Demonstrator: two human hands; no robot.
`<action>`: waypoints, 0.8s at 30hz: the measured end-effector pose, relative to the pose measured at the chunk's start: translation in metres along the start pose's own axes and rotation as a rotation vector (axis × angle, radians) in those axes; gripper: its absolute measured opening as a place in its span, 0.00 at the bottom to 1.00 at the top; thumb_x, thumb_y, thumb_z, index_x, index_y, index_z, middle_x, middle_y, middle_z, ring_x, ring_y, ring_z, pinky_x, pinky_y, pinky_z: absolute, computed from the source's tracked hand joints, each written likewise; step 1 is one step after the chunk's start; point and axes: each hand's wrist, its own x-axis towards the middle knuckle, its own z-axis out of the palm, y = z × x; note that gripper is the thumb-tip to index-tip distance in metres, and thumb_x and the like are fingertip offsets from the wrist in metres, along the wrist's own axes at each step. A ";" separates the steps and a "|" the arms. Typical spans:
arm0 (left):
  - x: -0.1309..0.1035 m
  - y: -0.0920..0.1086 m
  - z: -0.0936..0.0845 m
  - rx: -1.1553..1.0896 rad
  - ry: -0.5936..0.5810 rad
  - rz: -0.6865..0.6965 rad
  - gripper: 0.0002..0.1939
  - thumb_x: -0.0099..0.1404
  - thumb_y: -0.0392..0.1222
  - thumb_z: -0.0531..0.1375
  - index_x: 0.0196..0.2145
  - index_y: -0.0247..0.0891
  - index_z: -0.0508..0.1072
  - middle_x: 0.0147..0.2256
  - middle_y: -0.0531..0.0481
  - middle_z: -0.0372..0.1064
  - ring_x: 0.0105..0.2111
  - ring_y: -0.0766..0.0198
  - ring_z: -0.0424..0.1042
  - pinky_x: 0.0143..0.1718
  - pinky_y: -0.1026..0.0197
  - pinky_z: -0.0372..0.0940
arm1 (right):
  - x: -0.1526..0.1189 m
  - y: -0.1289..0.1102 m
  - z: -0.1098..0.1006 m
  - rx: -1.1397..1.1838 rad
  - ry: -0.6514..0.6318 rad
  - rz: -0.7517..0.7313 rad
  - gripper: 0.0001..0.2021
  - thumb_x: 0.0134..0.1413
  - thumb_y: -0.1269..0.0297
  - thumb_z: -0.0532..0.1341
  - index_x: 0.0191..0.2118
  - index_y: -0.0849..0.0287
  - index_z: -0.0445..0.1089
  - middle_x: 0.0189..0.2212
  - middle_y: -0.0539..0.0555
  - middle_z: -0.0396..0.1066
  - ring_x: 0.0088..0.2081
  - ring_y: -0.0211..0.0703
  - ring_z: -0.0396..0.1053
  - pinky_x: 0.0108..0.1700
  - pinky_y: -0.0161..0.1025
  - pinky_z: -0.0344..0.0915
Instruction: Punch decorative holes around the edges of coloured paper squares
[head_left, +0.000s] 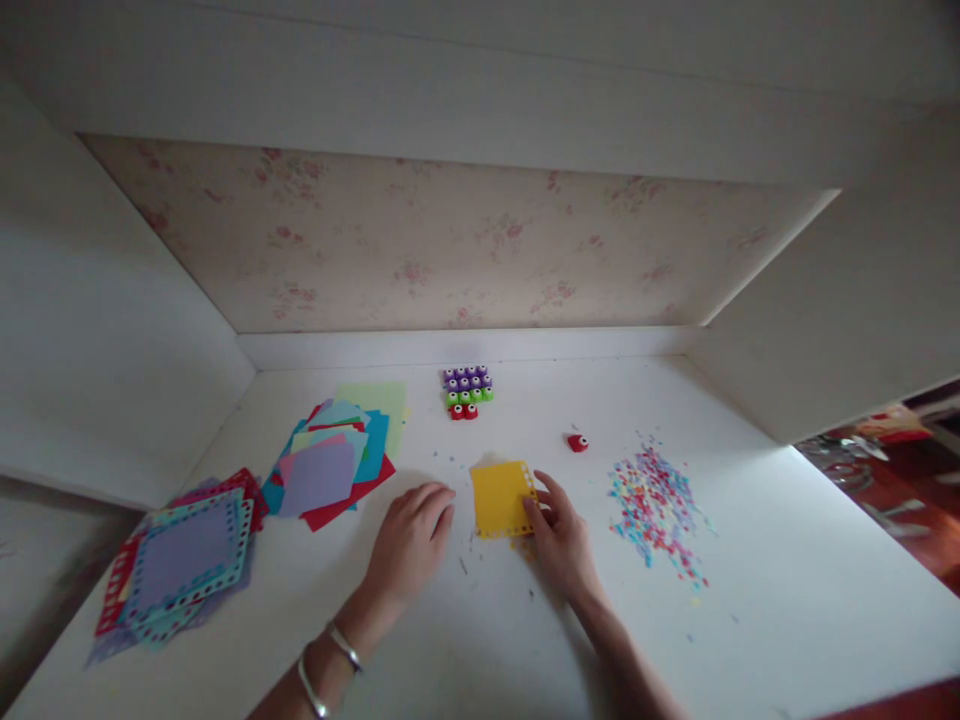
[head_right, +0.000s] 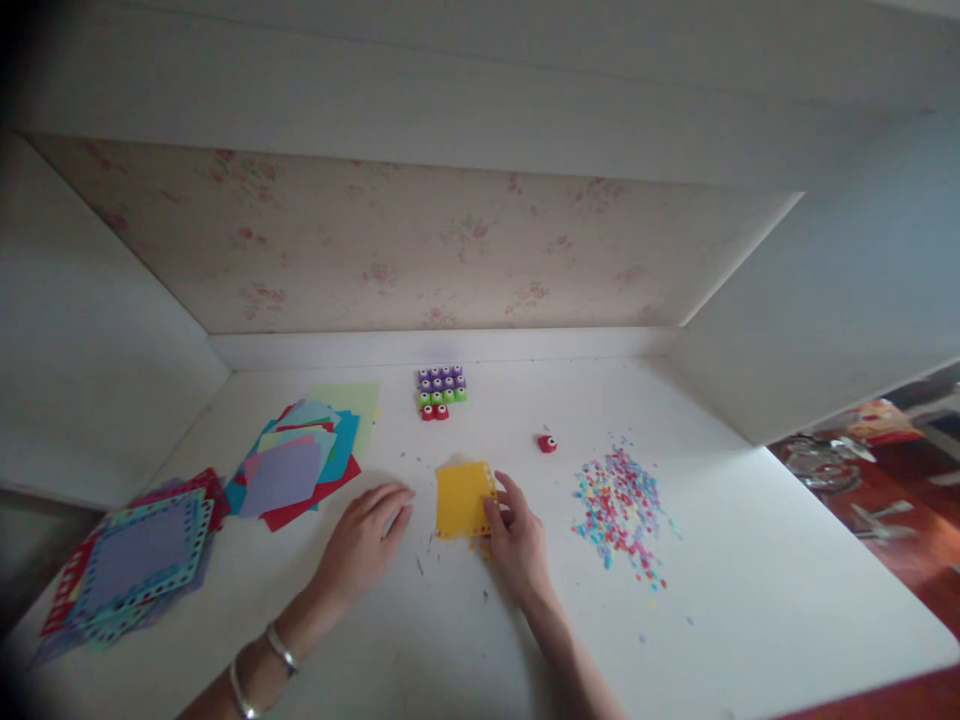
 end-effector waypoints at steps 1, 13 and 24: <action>0.016 -0.005 0.000 0.008 -0.003 -0.003 0.12 0.71 0.37 0.54 0.48 0.41 0.74 0.47 0.46 0.75 0.46 0.58 0.74 0.50 0.53 0.69 | 0.000 0.002 0.000 -0.009 0.003 -0.008 0.28 0.60 0.45 0.58 0.60 0.57 0.63 0.45 0.61 0.77 0.33 0.46 0.77 0.30 0.38 0.73; 0.136 -0.025 0.021 0.107 -0.046 0.153 0.19 0.68 0.28 0.51 0.54 0.38 0.71 0.55 0.41 0.69 0.57 0.52 0.63 0.57 0.47 0.58 | 0.003 0.003 -0.002 -0.174 0.108 -0.143 0.20 0.60 0.48 0.59 0.41 0.60 0.77 0.33 0.57 0.77 0.27 0.41 0.68 0.29 0.36 0.66; 0.128 -0.012 0.017 0.098 -0.137 0.206 0.14 0.65 0.25 0.52 0.36 0.37 0.76 0.39 0.40 0.74 0.48 0.52 0.69 0.54 0.50 0.60 | 0.001 0.002 -0.003 0.096 0.117 0.032 0.28 0.50 0.41 0.66 0.45 0.62 0.74 0.21 0.51 0.72 0.23 0.41 0.69 0.23 0.34 0.63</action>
